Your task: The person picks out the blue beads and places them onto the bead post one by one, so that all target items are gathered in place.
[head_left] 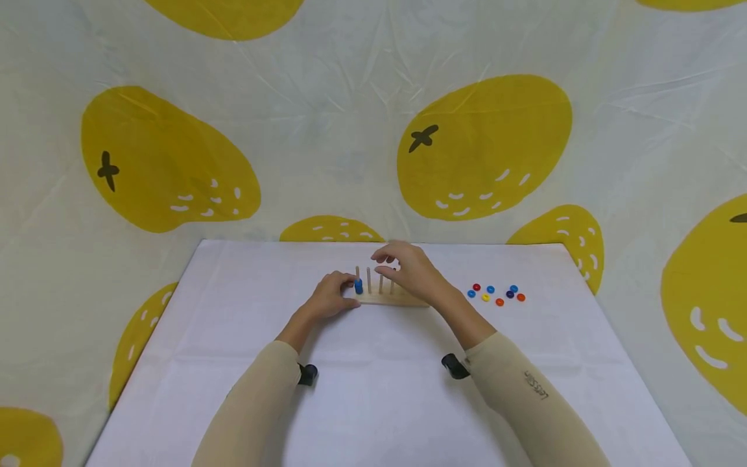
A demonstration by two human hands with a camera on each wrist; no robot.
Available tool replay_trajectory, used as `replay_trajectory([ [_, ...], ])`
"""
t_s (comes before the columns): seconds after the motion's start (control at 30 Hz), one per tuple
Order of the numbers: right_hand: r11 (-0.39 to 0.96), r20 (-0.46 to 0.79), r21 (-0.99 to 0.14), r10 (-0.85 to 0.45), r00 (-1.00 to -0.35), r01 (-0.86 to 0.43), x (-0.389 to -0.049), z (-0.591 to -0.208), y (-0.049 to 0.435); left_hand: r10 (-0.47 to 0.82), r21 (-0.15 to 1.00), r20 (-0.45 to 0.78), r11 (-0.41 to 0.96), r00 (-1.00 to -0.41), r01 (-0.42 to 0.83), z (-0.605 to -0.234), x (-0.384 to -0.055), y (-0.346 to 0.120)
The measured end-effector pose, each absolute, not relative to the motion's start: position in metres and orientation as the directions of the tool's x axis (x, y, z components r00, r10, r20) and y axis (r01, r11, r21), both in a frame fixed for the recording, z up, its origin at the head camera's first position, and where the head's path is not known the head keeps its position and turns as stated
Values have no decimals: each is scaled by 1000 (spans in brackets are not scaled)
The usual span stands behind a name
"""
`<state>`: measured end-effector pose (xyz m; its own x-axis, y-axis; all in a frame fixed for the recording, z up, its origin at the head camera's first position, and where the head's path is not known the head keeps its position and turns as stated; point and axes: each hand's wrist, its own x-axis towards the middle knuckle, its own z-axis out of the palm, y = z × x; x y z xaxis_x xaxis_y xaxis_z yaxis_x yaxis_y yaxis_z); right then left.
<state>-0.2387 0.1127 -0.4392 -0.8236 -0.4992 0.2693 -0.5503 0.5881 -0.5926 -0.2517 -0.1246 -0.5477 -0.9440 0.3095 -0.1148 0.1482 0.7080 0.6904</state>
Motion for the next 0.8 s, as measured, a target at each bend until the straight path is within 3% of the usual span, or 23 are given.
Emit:
replay_trajectory([
  [0.33, 606, 320, -619, -387, -865, -500, -210, -446, 169, 322, 693, -108, 702, -941, 160, -547, -251, -124],
  [0.8, 699, 377, -594, -197, -905, -399, -193, -486, 270, 326, 688, -99, 705, -940, 172, -549, -252, -124],
])
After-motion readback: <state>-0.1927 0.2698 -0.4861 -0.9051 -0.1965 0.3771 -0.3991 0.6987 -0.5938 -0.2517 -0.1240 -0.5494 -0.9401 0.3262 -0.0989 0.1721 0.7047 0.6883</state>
